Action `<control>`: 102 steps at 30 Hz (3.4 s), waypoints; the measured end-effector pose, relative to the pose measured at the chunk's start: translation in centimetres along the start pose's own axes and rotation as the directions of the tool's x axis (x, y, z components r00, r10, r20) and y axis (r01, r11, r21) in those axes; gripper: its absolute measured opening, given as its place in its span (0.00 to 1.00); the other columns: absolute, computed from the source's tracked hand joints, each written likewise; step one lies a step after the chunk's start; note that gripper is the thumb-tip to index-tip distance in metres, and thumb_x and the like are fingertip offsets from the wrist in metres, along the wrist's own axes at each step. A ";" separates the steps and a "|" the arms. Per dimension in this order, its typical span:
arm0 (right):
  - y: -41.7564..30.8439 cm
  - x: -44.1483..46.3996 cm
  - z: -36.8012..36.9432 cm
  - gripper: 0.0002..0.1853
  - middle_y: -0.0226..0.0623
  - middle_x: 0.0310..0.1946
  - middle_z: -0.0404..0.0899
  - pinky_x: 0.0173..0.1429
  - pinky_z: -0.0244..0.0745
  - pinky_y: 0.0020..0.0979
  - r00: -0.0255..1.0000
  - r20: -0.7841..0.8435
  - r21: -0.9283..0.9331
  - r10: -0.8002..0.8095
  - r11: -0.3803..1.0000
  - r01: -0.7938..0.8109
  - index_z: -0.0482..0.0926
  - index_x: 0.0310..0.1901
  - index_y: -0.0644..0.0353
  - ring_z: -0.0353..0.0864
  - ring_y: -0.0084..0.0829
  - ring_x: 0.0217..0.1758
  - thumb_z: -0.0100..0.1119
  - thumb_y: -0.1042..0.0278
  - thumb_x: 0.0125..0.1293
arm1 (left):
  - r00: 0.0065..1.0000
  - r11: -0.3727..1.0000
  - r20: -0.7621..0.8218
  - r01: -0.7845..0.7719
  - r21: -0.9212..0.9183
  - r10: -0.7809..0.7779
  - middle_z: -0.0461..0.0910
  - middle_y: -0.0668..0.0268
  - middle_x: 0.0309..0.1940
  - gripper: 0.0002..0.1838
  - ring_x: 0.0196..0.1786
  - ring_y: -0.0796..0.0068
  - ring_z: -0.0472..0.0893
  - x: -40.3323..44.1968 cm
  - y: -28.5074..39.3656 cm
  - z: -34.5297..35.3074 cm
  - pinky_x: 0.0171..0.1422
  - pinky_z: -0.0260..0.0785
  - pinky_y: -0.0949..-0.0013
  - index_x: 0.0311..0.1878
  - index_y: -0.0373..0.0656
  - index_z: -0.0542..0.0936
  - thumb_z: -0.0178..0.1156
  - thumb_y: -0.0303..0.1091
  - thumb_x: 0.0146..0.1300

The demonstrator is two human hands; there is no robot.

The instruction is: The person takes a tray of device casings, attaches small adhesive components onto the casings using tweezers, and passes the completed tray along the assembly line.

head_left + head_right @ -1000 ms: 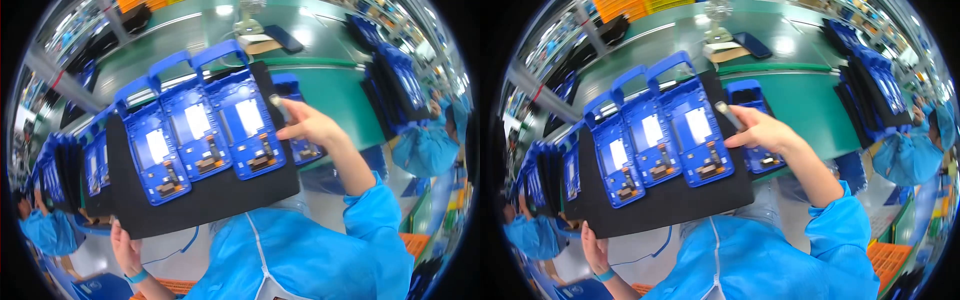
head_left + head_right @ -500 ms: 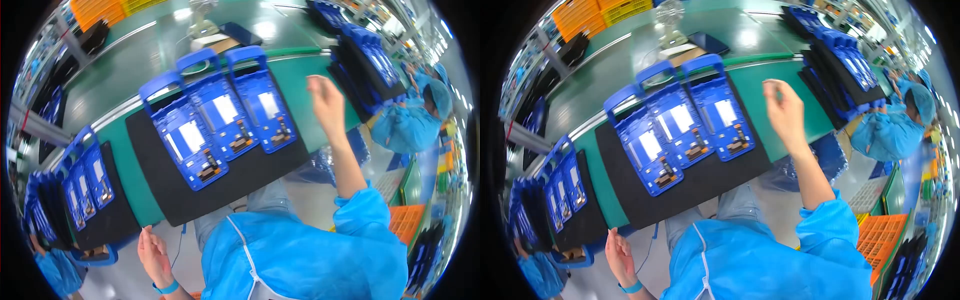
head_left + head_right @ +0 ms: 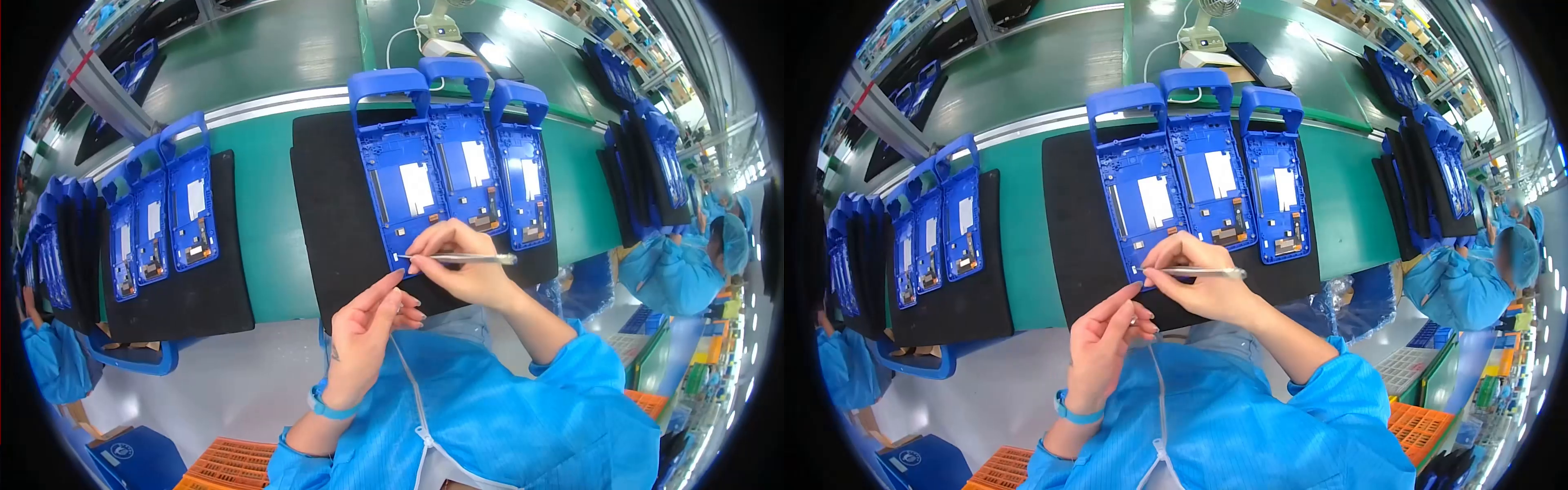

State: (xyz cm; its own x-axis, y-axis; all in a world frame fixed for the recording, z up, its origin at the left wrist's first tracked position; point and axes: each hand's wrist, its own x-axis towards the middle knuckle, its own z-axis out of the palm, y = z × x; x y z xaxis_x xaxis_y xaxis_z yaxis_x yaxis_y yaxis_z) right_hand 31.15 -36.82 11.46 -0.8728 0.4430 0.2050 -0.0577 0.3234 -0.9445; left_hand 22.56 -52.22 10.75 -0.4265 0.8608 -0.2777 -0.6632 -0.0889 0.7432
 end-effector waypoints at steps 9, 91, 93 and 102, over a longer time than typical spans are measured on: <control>-0.2 0.3 -0.1 0.08 0.43 0.36 0.75 0.39 0.76 0.24 0.997 0.071 -0.101 -0.034 0.994 0.041 0.68 0.31 0.65 0.79 0.25 0.37 0.57 0.83 0.55 | 0.999 0.998 -0.002 -0.035 0.049 0.035 0.77 0.59 0.33 0.16 0.33 0.73 0.79 0.6 -0.6 -0.1 0.39 0.74 0.73 0.55 0.31 0.69 0.47 0.26 0.65; 0.9 -0.7 -7.7 0.07 0.42 0.35 0.75 0.39 0.76 0.23 0.999 -0.032 -0.023 0.006 1.000 -0.006 0.67 0.31 0.65 0.78 0.24 0.35 0.55 0.83 0.56 | 0.999 0.980 0.031 -0.025 0.199 0.019 0.79 0.52 0.36 0.19 0.38 0.64 0.81 3.8 -1.9 5.7 0.44 0.76 0.70 0.54 0.27 0.68 0.54 0.20 0.60; 0.9 -0.7 -7.8 0.07 0.42 0.35 0.75 0.38 0.76 0.23 0.999 -0.032 -0.025 0.012 1.000 -0.013 0.67 0.31 0.65 0.78 0.24 0.35 0.55 0.83 0.56 | 0.999 0.980 0.030 -0.017 0.199 0.012 0.79 0.52 0.36 0.19 0.38 0.63 0.81 4.0 -1.9 5.7 0.44 0.76 0.70 0.55 0.27 0.67 0.53 0.19 0.59; 1.0 -0.7 -7.2 0.07 0.42 0.35 0.75 0.38 0.75 0.23 0.997 -0.073 -0.100 -0.003 0.995 -0.004 0.66 0.31 0.65 0.78 0.24 0.34 0.56 0.83 0.56 | 1.000 0.980 0.015 0.014 0.200 -0.018 0.79 0.52 0.35 0.20 0.38 0.63 0.81 4.3 -1.8 5.7 0.44 0.76 0.70 0.56 0.27 0.66 0.54 0.19 0.59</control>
State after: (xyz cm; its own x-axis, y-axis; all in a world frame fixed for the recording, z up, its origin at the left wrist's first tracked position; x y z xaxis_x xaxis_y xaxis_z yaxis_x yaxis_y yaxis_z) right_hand 35.23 -30.76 12.22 -0.8348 0.5020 0.2260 -0.0049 0.4038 -0.9149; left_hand 25.43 -45.49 11.73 -0.4058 0.8695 -0.2817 -0.5328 0.0254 0.8459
